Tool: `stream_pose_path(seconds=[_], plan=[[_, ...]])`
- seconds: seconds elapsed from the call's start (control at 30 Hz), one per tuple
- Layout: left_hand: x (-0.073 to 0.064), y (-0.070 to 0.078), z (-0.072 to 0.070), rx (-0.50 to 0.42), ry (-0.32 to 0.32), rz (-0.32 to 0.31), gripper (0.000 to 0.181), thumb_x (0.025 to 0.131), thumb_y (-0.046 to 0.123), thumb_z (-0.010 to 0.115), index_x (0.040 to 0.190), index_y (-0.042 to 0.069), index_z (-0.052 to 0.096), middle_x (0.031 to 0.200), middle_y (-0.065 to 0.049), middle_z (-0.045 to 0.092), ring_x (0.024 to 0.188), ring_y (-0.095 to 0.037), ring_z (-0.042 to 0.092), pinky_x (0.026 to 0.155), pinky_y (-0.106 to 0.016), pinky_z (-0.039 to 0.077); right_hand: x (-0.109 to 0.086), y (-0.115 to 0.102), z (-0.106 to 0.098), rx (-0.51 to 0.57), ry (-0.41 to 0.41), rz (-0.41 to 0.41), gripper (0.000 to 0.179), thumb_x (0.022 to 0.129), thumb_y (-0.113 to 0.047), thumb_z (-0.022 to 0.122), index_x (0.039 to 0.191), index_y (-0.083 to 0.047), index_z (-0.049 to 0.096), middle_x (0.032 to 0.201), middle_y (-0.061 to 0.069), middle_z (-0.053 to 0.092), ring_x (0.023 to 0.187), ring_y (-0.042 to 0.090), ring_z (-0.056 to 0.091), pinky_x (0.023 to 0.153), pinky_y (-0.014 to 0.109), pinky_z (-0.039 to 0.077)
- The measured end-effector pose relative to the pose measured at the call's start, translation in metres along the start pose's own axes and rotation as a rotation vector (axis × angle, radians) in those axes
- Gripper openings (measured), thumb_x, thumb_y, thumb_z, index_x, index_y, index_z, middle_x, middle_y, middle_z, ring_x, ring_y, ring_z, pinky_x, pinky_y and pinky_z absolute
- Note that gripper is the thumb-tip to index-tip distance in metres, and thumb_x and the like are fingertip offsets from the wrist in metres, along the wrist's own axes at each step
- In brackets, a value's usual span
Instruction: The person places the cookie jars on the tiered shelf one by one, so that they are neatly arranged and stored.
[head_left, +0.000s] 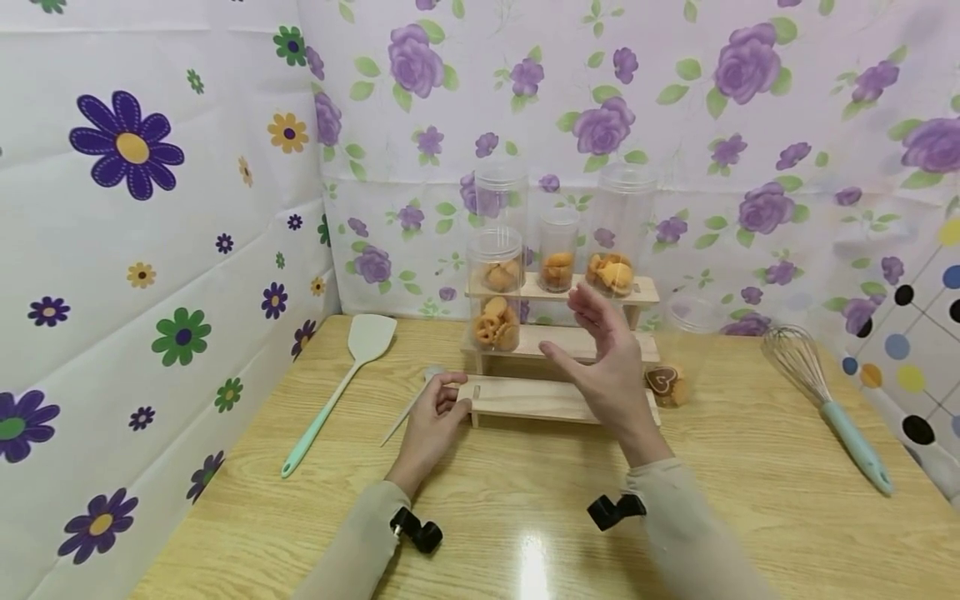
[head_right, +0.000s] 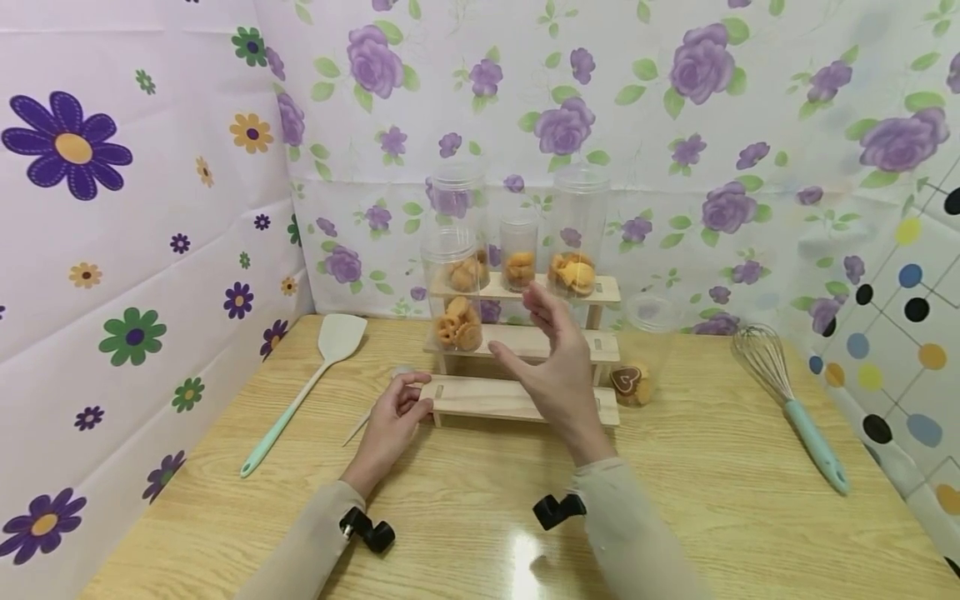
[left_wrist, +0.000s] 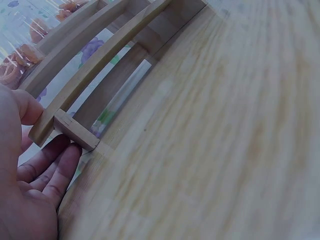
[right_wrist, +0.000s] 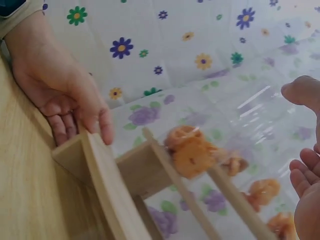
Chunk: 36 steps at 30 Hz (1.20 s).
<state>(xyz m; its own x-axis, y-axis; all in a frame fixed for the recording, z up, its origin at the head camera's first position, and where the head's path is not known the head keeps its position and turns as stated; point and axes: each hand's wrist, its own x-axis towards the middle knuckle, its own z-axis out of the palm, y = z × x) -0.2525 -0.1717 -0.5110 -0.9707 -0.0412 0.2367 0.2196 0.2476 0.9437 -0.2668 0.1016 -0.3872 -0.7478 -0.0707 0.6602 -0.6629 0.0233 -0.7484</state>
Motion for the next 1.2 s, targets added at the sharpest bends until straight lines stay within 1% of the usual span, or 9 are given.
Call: stream_pose_path(seconds=[0.13, 0.3, 0.4, 0.57, 0.67, 0.73, 0.9, 1.07, 1.2], plan=[[0.000, 0.001, 0.002, 0.005, 0.002, -0.001, 0.036, 0.107, 0.013, 0.071, 0.143, 0.016, 0.068, 0.115, -0.009, 0.075, 0.104, -0.021, 0.070, 0.091, -0.027, 0.054, 0.000, -0.014, -0.023, -0.007, 0.035, -0.040, 0.090, 0.085, 0.016, 0.086, 0.164, 0.001, 0.047, 0.154, 0.011, 0.057, 0.145, 0.026, 0.054, 0.127, 0.036, 0.040], [-0.001, 0.002, 0.003, 0.002, -0.005, -0.001, 0.036, 0.108, 0.012, 0.070, 0.143, 0.015, 0.068, 0.115, -0.010, 0.075, 0.103, -0.022, 0.070, 0.088, -0.026, 0.055, 0.003, -0.030, -0.059, 0.056, 0.120, -0.114, 0.089, 0.081, 0.023, 0.081, 0.161, 0.002, 0.050, 0.151, 0.016, 0.059, 0.142, 0.032, 0.055, 0.125, 0.033, 0.042], [-0.001, 0.002, 0.003, 0.004, -0.003, 0.002, 0.036, 0.108, 0.012, 0.070, 0.143, 0.015, 0.068, 0.115, -0.010, 0.076, 0.103, -0.022, 0.071, 0.088, -0.026, 0.055, 0.005, -0.035, -0.080, 0.101, 0.169, -0.164, 0.088, 0.078, 0.026, 0.079, 0.159, 0.005, 0.052, 0.151, 0.021, 0.059, 0.142, 0.036, 0.055, 0.124, 0.034, 0.043], [0.000, 0.000, 0.002, 0.013, 0.000, 0.003, 0.036, 0.107, 0.012, 0.070, 0.143, 0.016, 0.068, 0.114, -0.010, 0.076, 0.103, -0.022, 0.071, 0.088, -0.026, 0.054, 0.006, -0.036, -0.114, 0.102, 0.221, -0.173, 0.089, 0.078, 0.028, 0.078, 0.159, 0.002, 0.053, 0.156, 0.019, 0.057, 0.146, 0.036, 0.053, 0.124, 0.031, 0.041], [0.001, 0.000, 0.001, 0.010, -0.006, 0.005, 0.036, 0.107, 0.012, 0.071, 0.143, 0.016, 0.068, 0.114, -0.010, 0.075, 0.103, -0.022, 0.071, 0.087, -0.026, 0.055, 0.005, -0.032, -0.131, 0.081, 0.247, -0.145, 0.090, 0.079, 0.028, 0.078, 0.161, 0.001, 0.052, 0.159, 0.018, 0.054, 0.149, 0.035, 0.050, 0.125, 0.030, 0.039], [0.001, -0.001, 0.001, 0.008, -0.008, 0.009, 0.036, 0.107, 0.011, 0.071, 0.143, 0.015, 0.068, 0.114, -0.011, 0.075, 0.103, -0.023, 0.071, 0.087, -0.026, 0.055, 0.003, -0.029, -0.140, 0.046, 0.263, -0.114, 0.092, 0.079, 0.027, 0.079, 0.162, 0.000, 0.050, 0.161, 0.016, 0.052, 0.151, 0.033, 0.048, 0.126, 0.029, 0.038], [0.001, -0.002, 0.001, 0.014, -0.007, 0.016, 0.036, 0.108, 0.011, 0.071, 0.143, 0.016, 0.068, 0.114, -0.011, 0.075, 0.103, -0.022, 0.071, 0.087, -0.026, 0.054, -0.001, -0.015, -0.156, -0.062, 0.292, 0.004, 0.096, 0.082, 0.023, 0.082, 0.166, -0.006, 0.047, 0.164, 0.011, 0.051, 0.153, 0.028, 0.047, 0.128, 0.028, 0.036], [0.002, -0.004, 0.001, 0.000, -0.004, 0.014, 0.036, 0.108, 0.010, 0.070, 0.143, 0.017, 0.068, 0.112, -0.011, 0.075, 0.099, -0.023, 0.070, 0.083, -0.025, 0.055, -0.007, 0.012, -0.166, -0.214, 0.265, 0.137, 0.099, 0.088, 0.011, 0.087, 0.172, -0.012, 0.040, 0.168, 0.007, 0.048, 0.155, 0.023, 0.047, 0.128, 0.026, 0.035], [0.003, -0.005, 0.001, -0.005, -0.006, 0.009, 0.036, 0.108, 0.009, 0.070, 0.143, 0.017, 0.068, 0.111, -0.011, 0.075, 0.097, -0.024, 0.070, 0.081, -0.025, 0.055, -0.011, 0.033, -0.169, -0.241, 0.244, 0.184, 0.101, 0.089, 0.007, 0.088, 0.173, -0.010, 0.036, 0.169, 0.009, 0.047, 0.156, 0.024, 0.047, 0.128, 0.026, 0.036]])
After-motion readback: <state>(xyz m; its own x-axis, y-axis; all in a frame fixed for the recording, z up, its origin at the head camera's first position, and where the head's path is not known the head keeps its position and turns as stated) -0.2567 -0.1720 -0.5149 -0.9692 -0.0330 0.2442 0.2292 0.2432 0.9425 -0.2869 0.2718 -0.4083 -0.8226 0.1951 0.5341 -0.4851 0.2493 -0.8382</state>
